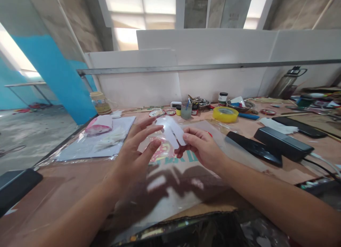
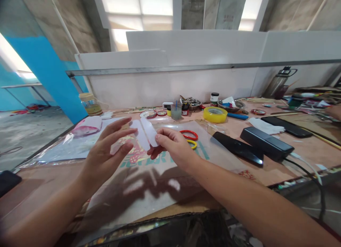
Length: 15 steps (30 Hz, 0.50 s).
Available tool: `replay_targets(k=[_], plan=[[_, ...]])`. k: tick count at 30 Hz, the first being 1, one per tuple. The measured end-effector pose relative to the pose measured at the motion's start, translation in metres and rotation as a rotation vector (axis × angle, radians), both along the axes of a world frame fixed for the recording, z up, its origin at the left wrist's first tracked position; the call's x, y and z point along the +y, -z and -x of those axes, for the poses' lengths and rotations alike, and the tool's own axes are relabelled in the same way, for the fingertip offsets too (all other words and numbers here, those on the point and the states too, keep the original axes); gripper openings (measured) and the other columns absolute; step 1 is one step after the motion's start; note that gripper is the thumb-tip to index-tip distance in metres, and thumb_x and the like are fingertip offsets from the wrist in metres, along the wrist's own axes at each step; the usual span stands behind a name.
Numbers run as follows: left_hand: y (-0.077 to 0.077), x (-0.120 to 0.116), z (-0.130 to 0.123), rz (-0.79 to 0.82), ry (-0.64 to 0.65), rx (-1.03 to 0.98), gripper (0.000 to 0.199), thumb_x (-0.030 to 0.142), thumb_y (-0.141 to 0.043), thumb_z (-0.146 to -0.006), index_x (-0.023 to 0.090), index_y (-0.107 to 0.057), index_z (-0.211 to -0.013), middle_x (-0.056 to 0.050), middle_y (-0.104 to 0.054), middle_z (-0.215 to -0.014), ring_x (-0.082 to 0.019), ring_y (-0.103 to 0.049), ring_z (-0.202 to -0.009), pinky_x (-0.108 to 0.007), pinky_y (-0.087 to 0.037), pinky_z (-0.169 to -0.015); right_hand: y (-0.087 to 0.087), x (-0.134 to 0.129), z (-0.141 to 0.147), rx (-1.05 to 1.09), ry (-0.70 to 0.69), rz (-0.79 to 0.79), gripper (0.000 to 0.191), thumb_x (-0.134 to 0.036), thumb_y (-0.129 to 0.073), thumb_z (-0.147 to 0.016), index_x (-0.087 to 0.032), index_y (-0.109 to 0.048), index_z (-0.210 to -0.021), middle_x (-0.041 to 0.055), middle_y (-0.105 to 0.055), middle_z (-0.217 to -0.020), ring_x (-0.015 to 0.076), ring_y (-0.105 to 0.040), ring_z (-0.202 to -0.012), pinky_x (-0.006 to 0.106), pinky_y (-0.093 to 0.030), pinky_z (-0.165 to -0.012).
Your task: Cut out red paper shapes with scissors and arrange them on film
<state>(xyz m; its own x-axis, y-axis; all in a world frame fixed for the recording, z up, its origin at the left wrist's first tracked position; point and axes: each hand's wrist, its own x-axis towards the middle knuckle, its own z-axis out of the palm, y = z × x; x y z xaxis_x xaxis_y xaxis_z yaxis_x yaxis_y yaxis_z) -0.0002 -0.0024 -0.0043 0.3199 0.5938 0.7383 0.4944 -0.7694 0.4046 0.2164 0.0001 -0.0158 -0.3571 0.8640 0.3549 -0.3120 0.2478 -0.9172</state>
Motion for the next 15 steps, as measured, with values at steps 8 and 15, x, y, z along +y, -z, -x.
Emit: replay_targets(k=[8, 15], plan=[[-0.006, -0.009, -0.007, -0.342, 0.017, 0.189, 0.011, 0.019, -0.072, -0.083, 0.028, -0.070, -0.090, -0.001, -0.076, -0.099, -0.020, -0.069, -0.101, -0.039, -0.053, -0.095, 0.005, 0.002, 0.003, 0.011, -0.067, 0.015, 0.032, -0.048, -0.063, -0.091, -0.018, -0.058, -0.083, 0.0001, -0.067, -0.071, 0.0140, -0.066, -0.061, 0.028, -0.055, -0.061], [0.000, -0.015, -0.016, -0.188, -0.071, 0.004, 0.009, 0.013, -0.067, -0.085, 0.020, -0.063, -0.082, -0.001, -0.071, -0.084, -0.013, -0.068, -0.076, -0.023, -0.056, -0.067, 0.001, -0.010, 0.010, -0.028, -0.018, -0.135, 0.046, -0.039, -0.073, -0.086, -0.026, -0.052, -0.125, -0.0014, -0.072, -0.081, 0.0122, -0.067, -0.067, 0.028, -0.056, -0.066]])
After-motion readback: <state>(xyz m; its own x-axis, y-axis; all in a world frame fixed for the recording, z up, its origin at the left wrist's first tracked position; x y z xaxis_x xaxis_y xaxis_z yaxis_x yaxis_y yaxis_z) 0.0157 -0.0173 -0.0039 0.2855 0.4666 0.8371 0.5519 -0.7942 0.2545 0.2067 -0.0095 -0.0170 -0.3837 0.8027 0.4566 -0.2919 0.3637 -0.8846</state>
